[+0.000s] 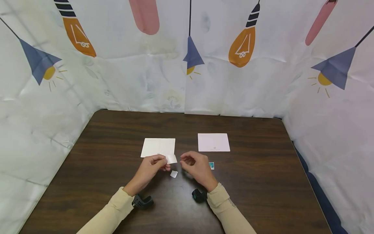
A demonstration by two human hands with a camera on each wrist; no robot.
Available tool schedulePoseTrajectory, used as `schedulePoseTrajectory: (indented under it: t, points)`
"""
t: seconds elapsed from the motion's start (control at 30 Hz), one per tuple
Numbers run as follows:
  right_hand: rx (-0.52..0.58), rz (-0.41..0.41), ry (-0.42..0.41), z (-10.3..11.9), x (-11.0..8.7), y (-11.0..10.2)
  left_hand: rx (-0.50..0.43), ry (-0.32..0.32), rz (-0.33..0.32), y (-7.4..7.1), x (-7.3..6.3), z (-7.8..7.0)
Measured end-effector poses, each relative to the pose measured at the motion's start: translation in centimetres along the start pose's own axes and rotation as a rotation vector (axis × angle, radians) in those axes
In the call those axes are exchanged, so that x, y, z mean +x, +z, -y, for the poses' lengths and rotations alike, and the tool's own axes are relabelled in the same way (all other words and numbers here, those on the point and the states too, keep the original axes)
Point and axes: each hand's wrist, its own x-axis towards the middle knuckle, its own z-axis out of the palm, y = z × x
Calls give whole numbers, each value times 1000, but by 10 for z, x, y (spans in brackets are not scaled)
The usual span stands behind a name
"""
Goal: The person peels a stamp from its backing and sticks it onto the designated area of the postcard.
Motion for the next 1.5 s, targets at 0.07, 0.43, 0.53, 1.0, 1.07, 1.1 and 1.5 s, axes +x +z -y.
schedulePoseTrajectory:
  t: [0.07, 0.43, 0.53, 1.0, 1.07, 1.1, 1.5]
  points:
    - [-56, -20, -135, -1, 0, 0, -25, 6, 22, 0, 0, -1]
    - [-273, -116, -619, -4, 6, 1, -119, 5, 77, 3, -2, -5]
    - [-335, -116, -696, -3, 9, 0, -120, 13, 80, 3, -2, -5]
    - [-573, -60, -940, -3, 15, -5, -76, -52, 64, 4, 0, -2]
    - [-587, -39, -951, -2, 15, -5, -44, -54, 54, 4, 0, -1]
    - [-596, -31, -959, -2, 15, -5, -21, -52, 48, 4, 1, 0]
    - [-657, 15, -1022, -2, 17, -5, 213, -12, 6, 2, 3, 7]
